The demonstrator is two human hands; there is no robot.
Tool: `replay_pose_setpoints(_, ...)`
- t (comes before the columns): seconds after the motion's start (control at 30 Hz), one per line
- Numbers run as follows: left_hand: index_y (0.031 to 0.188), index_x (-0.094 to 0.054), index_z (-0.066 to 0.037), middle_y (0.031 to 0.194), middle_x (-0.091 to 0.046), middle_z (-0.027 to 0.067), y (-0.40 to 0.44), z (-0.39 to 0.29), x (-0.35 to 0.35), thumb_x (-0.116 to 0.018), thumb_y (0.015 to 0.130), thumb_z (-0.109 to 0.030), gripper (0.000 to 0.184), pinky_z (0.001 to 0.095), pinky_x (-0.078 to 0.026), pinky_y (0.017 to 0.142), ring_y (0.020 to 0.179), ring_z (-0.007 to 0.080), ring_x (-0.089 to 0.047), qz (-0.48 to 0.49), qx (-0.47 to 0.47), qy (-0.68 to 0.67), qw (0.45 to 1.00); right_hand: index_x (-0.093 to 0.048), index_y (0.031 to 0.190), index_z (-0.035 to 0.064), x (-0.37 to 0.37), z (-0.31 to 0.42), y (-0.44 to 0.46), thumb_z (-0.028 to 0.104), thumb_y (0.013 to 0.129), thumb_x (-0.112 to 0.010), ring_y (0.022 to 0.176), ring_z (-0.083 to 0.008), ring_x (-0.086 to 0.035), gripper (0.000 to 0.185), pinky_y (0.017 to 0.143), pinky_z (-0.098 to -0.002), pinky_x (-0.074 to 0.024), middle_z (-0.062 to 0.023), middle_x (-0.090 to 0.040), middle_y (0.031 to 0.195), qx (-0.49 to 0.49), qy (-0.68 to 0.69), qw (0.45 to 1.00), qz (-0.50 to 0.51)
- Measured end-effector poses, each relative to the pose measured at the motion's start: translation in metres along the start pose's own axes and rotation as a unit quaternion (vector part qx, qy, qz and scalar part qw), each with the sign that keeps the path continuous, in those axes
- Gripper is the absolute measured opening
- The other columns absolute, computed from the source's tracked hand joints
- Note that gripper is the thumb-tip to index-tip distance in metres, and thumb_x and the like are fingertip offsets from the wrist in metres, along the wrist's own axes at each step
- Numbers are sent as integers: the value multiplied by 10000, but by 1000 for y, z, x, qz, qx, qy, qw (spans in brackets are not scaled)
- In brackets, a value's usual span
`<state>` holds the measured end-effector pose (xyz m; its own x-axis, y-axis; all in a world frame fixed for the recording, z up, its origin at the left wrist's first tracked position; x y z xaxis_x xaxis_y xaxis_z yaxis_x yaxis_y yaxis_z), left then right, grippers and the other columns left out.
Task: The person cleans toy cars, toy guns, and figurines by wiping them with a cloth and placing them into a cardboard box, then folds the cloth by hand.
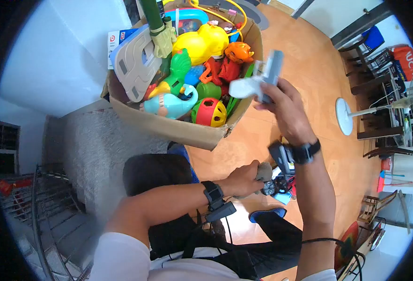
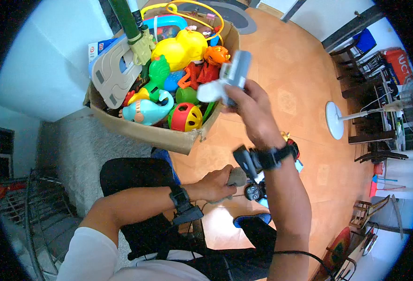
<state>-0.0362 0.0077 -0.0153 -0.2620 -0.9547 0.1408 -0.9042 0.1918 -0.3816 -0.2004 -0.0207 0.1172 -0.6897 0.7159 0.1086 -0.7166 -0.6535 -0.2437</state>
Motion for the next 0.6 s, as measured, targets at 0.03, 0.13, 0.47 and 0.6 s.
replay_pose_setpoints(0.03,1228,-446,23,1086,-664,280,4,-2,-1,-703,823,-287,571,495,-526,873,996,421,-673,0,-9,-5,1000,-580,1286,-32,-11,4,9,211,998,-597,980,-158,-662,377,844,-296,-582,-99,-668,1135,15,-2,1000,-1)
replay_pose_setpoints(0.13,1228,-445,30,1093,-662,281,-7,-2,4,-701,826,-291,575,494,-525,877,1006,422,-671,-1,-16,-25,1000,-529,1314,-72,-53,6,32,202,978,-627,1012,-193,-657,444,848,-300,-588,-131,-640,1153,2,73,996,61)
replay_pose_setpoints(0.47,1201,-459,39,1099,-661,287,-1,5,-4,-696,834,-309,558,486,-528,870,1034,413,-669,-10,-24,-27,999,-496,1272,-73,-29,-16,7,145,923,-694,920,-206,-672,457,808,-306,-592,-145,-637,1047,-15,75,997,20)
replay_pose_setpoints(0.6,1223,-467,33,1049,-670,280,-11,-7,6,-680,833,-254,529,454,-534,863,1004,409,-679,17,9,-12,1000,-552,1218,-29,29,-35,-35,148,945,-673,861,-193,-675,347,729,-296,-583,-117,-649,1017,-24,88,993,-70)
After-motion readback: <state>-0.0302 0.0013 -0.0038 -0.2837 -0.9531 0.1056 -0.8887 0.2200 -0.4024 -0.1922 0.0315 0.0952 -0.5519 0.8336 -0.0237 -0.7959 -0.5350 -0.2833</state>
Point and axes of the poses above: each hand's wrist, its own y-axis towards the middle knuckle, its own x-axis out of the back of the hand, z = x × y, the point moved 4 cm from there along y, towards the middle knuckle
